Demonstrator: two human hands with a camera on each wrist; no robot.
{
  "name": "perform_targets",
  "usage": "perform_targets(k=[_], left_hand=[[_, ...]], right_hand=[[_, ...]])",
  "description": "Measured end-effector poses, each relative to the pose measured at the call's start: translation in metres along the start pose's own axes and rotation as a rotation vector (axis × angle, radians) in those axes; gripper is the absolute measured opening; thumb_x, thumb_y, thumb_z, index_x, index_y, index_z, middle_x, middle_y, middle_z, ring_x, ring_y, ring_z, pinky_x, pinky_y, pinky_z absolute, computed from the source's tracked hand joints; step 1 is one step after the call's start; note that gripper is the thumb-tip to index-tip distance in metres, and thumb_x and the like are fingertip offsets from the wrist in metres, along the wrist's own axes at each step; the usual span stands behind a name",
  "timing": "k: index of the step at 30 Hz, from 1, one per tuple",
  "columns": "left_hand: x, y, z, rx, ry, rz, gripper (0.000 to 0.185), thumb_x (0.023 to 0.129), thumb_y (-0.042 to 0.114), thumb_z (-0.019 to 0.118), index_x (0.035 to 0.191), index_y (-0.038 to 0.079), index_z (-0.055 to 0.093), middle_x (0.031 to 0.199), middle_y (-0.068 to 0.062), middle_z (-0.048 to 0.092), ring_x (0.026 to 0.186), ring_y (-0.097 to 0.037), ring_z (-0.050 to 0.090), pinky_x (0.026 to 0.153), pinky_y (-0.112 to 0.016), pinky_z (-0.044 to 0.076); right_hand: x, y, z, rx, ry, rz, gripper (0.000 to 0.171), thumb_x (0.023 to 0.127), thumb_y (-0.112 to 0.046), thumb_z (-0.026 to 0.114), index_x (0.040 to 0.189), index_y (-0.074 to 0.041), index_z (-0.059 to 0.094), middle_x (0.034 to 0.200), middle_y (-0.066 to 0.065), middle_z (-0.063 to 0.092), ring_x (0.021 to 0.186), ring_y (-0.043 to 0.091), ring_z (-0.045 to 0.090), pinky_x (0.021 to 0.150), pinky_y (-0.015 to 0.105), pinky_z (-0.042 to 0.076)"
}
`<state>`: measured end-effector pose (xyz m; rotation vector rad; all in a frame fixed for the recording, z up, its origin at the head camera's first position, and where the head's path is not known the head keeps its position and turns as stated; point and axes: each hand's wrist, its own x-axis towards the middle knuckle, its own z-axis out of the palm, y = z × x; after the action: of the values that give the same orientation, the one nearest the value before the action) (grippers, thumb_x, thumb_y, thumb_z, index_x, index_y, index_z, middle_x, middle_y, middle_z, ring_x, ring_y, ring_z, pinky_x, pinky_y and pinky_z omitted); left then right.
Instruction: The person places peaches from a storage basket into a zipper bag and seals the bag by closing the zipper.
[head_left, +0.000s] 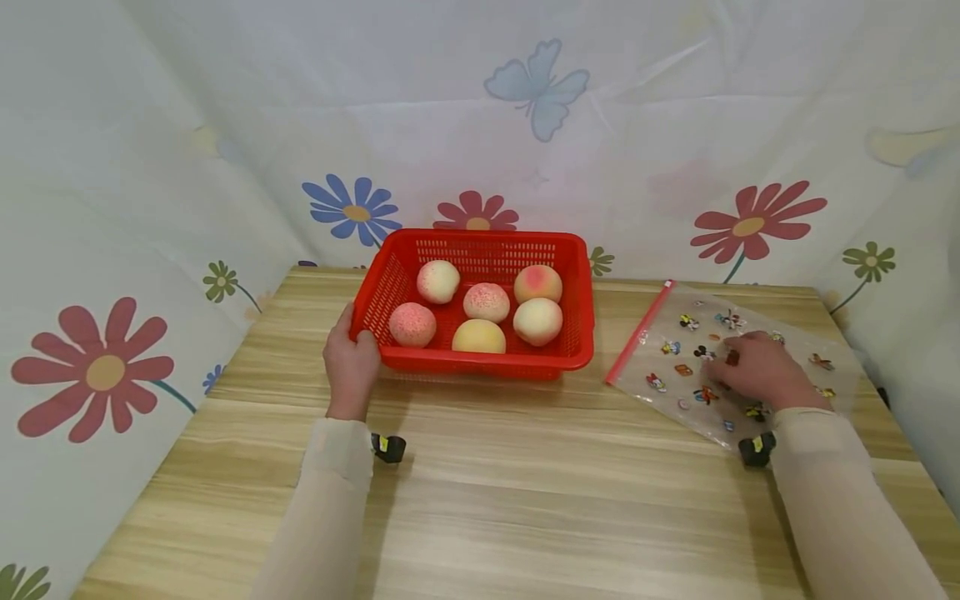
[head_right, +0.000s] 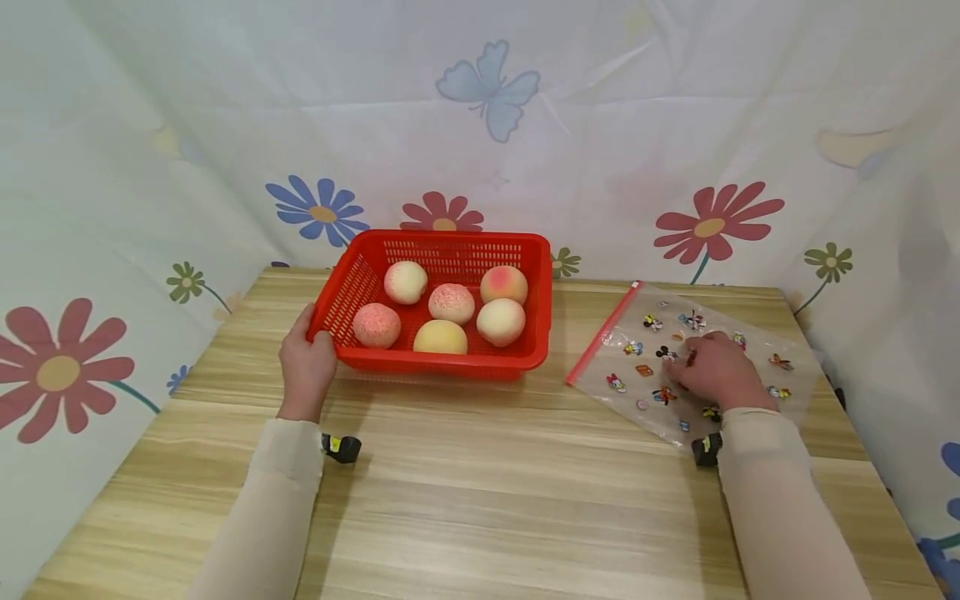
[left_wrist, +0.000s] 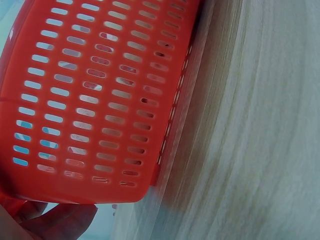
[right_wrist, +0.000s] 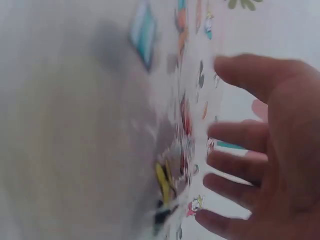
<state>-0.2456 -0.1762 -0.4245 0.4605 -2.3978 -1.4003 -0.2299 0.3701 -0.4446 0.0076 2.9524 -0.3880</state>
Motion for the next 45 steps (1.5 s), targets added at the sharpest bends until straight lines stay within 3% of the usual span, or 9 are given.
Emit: perform_targets(k=[3, 6, 13, 21, 29, 45], left_hand=[[0.000, 0.000, 0.000, -0.001, 0.002, 0.005, 0.055, 0.096, 0.012, 0.038, 0.151, 0.014, 0.034, 0.153, -0.007, 0.041, 0.135, -0.028, 0.045, 0.109, -0.048, 0.040], [-0.001, 0.000, 0.000, 0.000, 0.008, 0.014, 0.055, 0.096, 0.012, 0.039, 0.151, 0.014, 0.035, 0.152, -0.008, 0.042, 0.135, -0.028, 0.046, 0.109, -0.048, 0.041], [-0.001, 0.001, 0.000, 0.004, 0.012, 0.015, 0.055, 0.096, 0.012, 0.039, 0.151, 0.012, 0.034, 0.152, -0.009, 0.041, 0.135, -0.029, 0.046, 0.109, -0.048, 0.040], [-0.001, 0.000, 0.000, -0.005, -0.022, -0.053, 0.057, 0.098, 0.016, 0.039, 0.153, 0.024, 0.028, 0.155, -0.001, 0.038, 0.136, -0.025, 0.045, 0.104, -0.046, 0.045], [0.000, 0.002, 0.000, 0.006, -0.003, -0.017, 0.056, 0.096, 0.013, 0.038, 0.152, 0.016, 0.033, 0.153, -0.005, 0.040, 0.136, -0.027, 0.045, 0.108, -0.047, 0.041], [0.001, 0.000, 0.000, 0.002, -0.001, -0.002, 0.055, 0.096, 0.012, 0.038, 0.151, 0.015, 0.034, 0.152, -0.008, 0.041, 0.134, -0.028, 0.046, 0.109, -0.047, 0.040]], right_hand=[[-0.007, -0.004, 0.001, 0.010, 0.082, 0.056, 0.072, 0.092, -0.046, 0.056, 0.127, 0.017, 0.050, 0.126, 0.040, 0.045, 0.117, 0.053, 0.038, 0.101, 0.067, 0.036], [-0.012, -0.009, 0.002, 0.022, 0.115, 0.108, 0.073, 0.089, -0.049, 0.060, 0.121, 0.016, 0.052, 0.118, 0.039, 0.050, 0.108, 0.051, 0.042, 0.094, 0.066, 0.040], [-0.012, -0.012, 0.004, 0.027, 0.017, 0.093, 0.056, 0.086, -0.051, 0.063, 0.088, 0.005, 0.063, 0.092, 0.025, 0.057, 0.085, 0.037, 0.051, 0.065, 0.046, 0.046], [-0.006, -0.013, 0.000, 0.017, -0.032, 0.070, 0.054, 0.086, -0.049, 0.064, 0.091, 0.005, 0.064, 0.093, 0.024, 0.055, 0.083, 0.034, 0.050, 0.063, 0.043, 0.048], [0.004, -0.007, -0.002, -0.008, -0.054, 0.034, 0.052, 0.086, -0.048, 0.064, 0.090, 0.003, 0.063, 0.087, 0.020, 0.056, 0.081, 0.032, 0.049, 0.063, 0.042, 0.047], [0.021, 0.002, -0.007, -0.018, -0.086, -0.042, 0.064, 0.084, -0.048, 0.068, 0.112, 0.009, 0.059, 0.084, 0.016, 0.055, 0.077, 0.029, 0.049, 0.063, 0.038, 0.044]])
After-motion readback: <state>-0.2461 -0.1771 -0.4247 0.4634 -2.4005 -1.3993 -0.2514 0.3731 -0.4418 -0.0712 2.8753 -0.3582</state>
